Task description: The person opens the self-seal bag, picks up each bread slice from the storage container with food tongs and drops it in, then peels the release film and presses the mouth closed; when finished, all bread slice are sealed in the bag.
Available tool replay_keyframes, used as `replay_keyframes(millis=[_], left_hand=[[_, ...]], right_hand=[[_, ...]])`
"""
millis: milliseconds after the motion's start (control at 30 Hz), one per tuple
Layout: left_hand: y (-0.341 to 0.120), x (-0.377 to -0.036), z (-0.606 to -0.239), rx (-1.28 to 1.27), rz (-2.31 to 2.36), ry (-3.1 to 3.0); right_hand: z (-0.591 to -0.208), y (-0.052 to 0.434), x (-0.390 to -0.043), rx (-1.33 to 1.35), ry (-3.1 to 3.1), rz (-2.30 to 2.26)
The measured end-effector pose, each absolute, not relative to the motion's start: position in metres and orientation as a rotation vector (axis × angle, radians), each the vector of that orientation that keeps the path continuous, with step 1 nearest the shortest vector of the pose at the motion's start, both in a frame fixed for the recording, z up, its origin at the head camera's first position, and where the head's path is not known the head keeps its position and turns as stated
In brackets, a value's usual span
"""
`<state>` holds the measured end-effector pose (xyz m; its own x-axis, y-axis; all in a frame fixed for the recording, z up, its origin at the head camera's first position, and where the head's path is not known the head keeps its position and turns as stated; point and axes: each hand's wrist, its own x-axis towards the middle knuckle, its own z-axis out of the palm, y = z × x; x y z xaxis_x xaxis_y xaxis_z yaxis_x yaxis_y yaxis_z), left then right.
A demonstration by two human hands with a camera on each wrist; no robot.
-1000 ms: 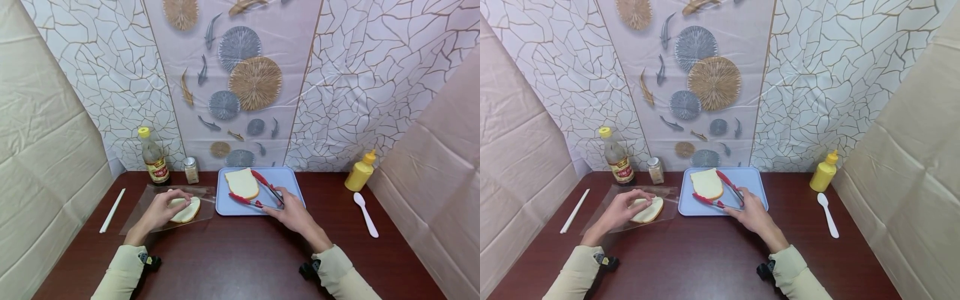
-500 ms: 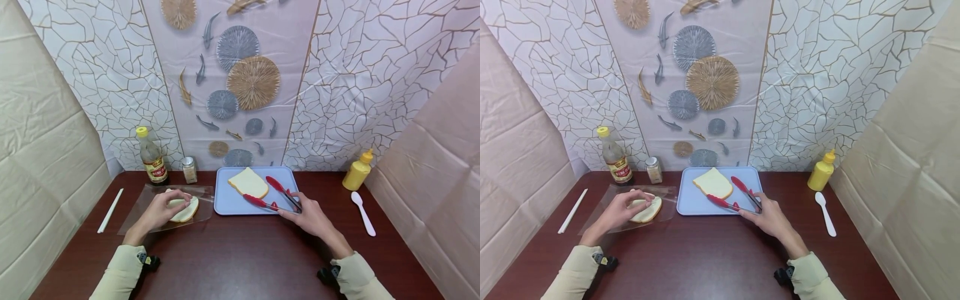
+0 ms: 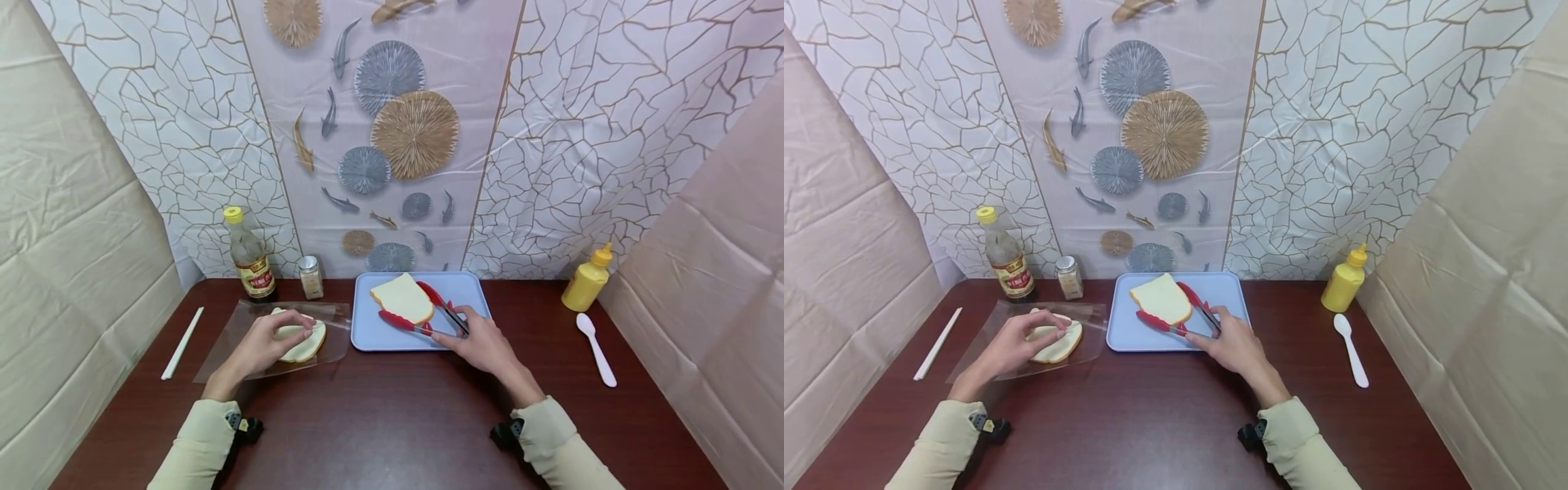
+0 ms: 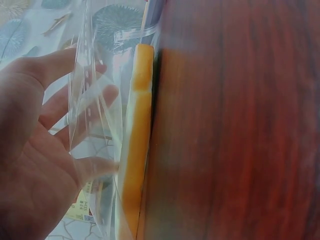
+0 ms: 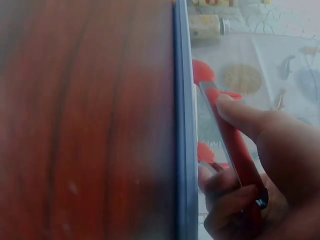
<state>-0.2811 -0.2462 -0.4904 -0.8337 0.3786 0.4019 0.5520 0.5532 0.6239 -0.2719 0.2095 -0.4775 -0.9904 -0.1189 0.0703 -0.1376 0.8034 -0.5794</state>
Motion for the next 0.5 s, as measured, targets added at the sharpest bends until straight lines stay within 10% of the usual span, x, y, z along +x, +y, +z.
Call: replay_keyframes(millis=[500], left_hand=[[-0.2455, -0.2810, -0.4881, -0.720, -1.181, -2.555]], right_hand=[[-0.4821, 0.2153, -0.2672, 0.273, -2.874, 0.892]])
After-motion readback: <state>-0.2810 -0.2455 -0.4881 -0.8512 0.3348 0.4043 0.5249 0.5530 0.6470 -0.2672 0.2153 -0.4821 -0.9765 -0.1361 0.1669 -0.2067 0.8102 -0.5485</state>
